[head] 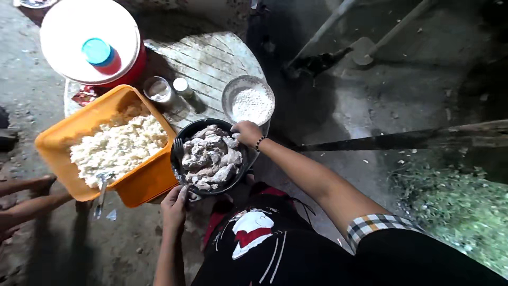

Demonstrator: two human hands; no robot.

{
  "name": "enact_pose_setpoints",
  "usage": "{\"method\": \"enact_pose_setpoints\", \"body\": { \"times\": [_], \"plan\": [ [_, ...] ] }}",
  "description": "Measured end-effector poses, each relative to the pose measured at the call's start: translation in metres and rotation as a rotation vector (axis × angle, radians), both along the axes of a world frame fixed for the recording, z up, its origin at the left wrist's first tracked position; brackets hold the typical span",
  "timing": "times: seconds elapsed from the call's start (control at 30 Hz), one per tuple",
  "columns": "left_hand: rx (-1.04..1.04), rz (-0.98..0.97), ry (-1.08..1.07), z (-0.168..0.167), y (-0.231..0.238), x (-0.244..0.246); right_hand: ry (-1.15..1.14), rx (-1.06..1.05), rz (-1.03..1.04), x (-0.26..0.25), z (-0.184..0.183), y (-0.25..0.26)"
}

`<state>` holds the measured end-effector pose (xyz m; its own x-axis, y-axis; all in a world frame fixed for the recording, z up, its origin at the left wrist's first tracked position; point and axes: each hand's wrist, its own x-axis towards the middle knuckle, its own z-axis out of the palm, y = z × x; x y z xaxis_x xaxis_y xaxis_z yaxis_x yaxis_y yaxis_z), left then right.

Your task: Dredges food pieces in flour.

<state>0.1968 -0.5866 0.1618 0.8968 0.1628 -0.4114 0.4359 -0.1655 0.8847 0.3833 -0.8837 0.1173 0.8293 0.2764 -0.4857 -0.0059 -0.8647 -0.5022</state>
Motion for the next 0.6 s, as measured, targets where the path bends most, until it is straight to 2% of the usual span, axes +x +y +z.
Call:
{"method": "enact_pose_setpoints", "body": {
  "times": [0.3, 0.43, 0.6],
  "plan": [
    [-0.009, -0.007, 0.034, 0.005, 0.03, -0.018, -0.092, 0.037, -0.001, -0.002, 0.003, 0.047],
    [-0.018, -0.019, 0.019, 0.005, 0.047, -0.027, -0.17, -0.026, -0.066, 0.013, 0.003, 0.068],
    [-0.038, -0.065, 0.005, 0.004, 0.06, -0.03, -0.071, -0.178, -0.119, 0.015, 0.02, 0.099]
  ]
}}
